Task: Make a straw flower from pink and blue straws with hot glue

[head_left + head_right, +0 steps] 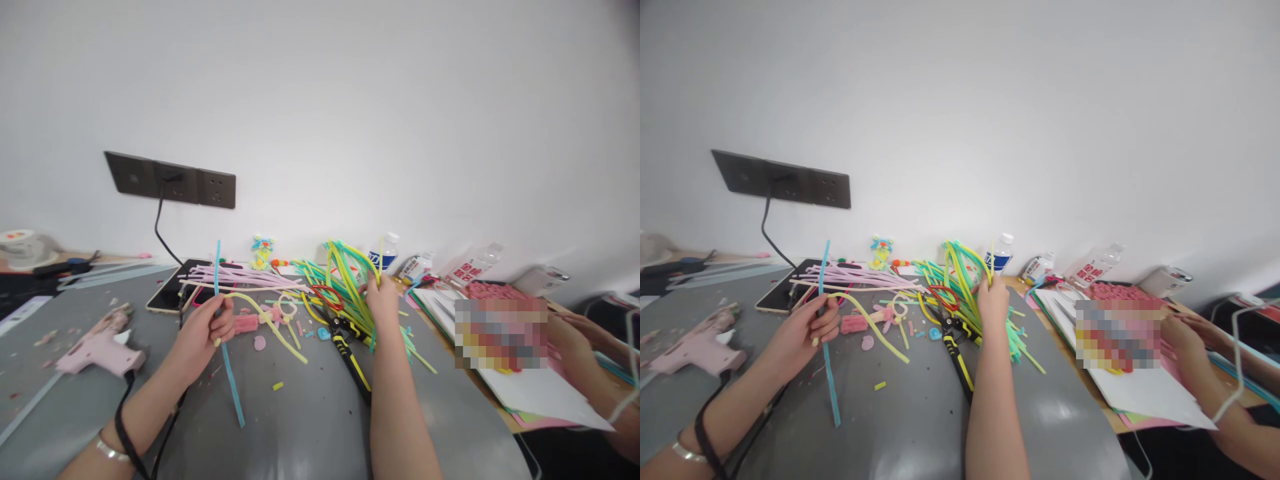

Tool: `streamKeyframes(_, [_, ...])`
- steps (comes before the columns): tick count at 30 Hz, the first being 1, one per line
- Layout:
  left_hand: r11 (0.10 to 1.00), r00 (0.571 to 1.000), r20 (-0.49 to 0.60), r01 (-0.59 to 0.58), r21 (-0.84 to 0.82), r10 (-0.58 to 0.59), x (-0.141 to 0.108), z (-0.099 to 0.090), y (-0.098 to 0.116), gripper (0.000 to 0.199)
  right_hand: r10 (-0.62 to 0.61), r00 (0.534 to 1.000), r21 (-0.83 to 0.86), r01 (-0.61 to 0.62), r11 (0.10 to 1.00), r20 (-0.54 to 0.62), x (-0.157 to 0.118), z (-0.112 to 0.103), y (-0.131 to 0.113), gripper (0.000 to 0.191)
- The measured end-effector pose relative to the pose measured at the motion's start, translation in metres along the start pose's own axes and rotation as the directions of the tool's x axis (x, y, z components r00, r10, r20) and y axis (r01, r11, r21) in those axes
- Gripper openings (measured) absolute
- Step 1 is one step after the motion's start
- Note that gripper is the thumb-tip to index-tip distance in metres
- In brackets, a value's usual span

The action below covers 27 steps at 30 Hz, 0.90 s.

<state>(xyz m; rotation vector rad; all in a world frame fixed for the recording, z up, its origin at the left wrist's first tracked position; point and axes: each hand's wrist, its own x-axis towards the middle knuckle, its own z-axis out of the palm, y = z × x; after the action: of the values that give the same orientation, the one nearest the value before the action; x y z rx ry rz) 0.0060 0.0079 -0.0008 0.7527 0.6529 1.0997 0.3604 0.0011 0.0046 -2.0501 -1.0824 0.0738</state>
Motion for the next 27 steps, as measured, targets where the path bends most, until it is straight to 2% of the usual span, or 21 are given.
streamKeyframes(4, [1.000,1.000,0.005,-0.003,-0.001,0.003,0.000,0.000,-0.001,0.028,-0.001,0.999,-0.086,0.006,0.996,0.053,-0.001,0.004,0.000,0.042])
streamKeyframes(8, [1.000,1.000,0.003,0.003,0.001,-0.003,0.001,0.000,0.000,0.027,0.010,0.983,-0.268,0.040,0.963,0.186,-0.004,0.011,0.004,0.051])
streamKeyframes(10, [1.000,1.000,-0.004,0.001,0.004,-0.001,0.000,0.000,0.000,0.028,0.020,0.976,-0.324,0.053,0.945,0.218,-0.004,0.012,0.005,0.042])
streamKeyframes(12, [1.000,1.000,-0.010,-0.004,0.006,0.004,0.000,0.000,0.001,0.028,0.015,0.982,-0.324,0.049,0.945,0.191,-0.003,0.011,0.006,0.032])
streamKeyframes(19, [1.000,1.000,-0.011,0.005,-0.004,-0.005,0.000,0.001,0.001,0.027,-0.012,0.998,-0.272,0.029,0.962,0.062,-0.002,0.005,0.002,0.036])
streamKeyframes(23, [1.000,1.000,-0.024,0.005,-0.003,-0.006,-0.001,0.003,0.002,0.027,-0.008,0.998,-0.215,0.023,0.976,0.069,0.000,0.007,0.002,0.040])
streamKeyframes(27, [1.000,1.000,-0.018,0.002,-0.004,-0.002,-0.002,0.003,0.002,0.027,0.002,0.991,-0.143,0.017,0.989,0.134,0.000,0.008,0.000,0.050])
